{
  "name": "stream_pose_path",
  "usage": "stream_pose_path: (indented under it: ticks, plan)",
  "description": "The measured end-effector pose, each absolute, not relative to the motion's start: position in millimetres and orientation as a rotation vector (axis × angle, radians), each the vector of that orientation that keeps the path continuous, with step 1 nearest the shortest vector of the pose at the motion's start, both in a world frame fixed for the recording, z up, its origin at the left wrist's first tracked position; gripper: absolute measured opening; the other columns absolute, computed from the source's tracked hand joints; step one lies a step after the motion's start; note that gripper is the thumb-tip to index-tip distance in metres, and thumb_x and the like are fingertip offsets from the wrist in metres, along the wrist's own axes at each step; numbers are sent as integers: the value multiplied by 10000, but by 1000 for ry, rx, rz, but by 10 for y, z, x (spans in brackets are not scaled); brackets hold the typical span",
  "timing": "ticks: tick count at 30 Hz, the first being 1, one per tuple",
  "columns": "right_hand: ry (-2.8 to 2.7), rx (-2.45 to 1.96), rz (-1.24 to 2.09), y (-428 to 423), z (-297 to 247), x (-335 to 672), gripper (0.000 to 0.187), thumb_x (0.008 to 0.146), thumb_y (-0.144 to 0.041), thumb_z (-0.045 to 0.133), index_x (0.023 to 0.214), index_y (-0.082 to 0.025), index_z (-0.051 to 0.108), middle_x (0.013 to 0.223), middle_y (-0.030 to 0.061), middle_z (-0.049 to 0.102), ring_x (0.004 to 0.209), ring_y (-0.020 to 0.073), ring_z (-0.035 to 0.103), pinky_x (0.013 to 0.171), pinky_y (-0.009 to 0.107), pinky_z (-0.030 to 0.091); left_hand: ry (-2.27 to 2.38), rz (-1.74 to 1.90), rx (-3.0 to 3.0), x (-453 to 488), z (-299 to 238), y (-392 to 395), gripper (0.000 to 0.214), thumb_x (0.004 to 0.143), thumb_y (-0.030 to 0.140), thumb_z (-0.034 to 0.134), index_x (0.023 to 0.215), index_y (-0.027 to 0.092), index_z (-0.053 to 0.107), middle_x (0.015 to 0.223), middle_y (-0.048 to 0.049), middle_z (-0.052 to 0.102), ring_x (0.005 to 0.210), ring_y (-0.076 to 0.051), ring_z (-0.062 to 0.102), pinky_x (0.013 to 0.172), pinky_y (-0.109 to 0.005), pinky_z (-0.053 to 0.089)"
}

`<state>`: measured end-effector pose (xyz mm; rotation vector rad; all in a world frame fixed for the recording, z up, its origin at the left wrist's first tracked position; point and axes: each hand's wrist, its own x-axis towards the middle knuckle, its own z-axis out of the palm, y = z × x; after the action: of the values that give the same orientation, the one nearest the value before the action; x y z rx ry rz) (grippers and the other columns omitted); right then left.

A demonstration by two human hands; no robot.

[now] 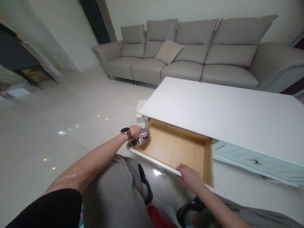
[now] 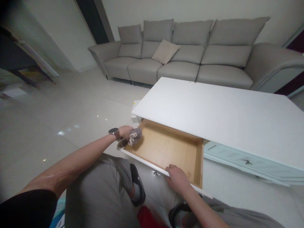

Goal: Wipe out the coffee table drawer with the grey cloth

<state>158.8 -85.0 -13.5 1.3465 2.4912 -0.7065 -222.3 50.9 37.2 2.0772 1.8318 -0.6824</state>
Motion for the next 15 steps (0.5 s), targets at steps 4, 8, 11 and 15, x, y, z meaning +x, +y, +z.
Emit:
stream_pose_path:
  ticks: [4,8,11,15]
  plan:
    - [2474,1356,-705,-854,-121,1586,263,857,-178,518,1072,-186,669,1158,114,657,1091,246,626,895,320,436,1760,-1005,1888,-2112,410,422,505,425,174,889,912,98,775,970,-193,775,909,-348,731,745,-360,594]
    - [2470,1373,-691,-867,-111,1584,262,856,-181,518,1072,-196,667,1155,103,656,1061,243,636,869,318,435,1742,-1086,1962,-1946,428,323,468,415,170,899,866,111,787,946,-186,774,882,-369,732,767,-419,611]
    - [2470,1376,-702,-871,-101,1581,260,866,-186,517,1079,-194,666,1145,102,656,1063,242,632,872,318,431,1684,-1037,2104,-1777,419,230,407,458,180,878,849,124,783,908,-174,771,878,-362,731,791,-434,609]
    - [2461,1373,-687,-862,-91,1574,258,868,-188,518,1077,-190,669,1132,98,660,1062,233,634,864,304,431,1602,-848,2264,-1507,343,147,355,478,113,842,823,109,760,918,-214,759,948,-365,723,861,-422,587]
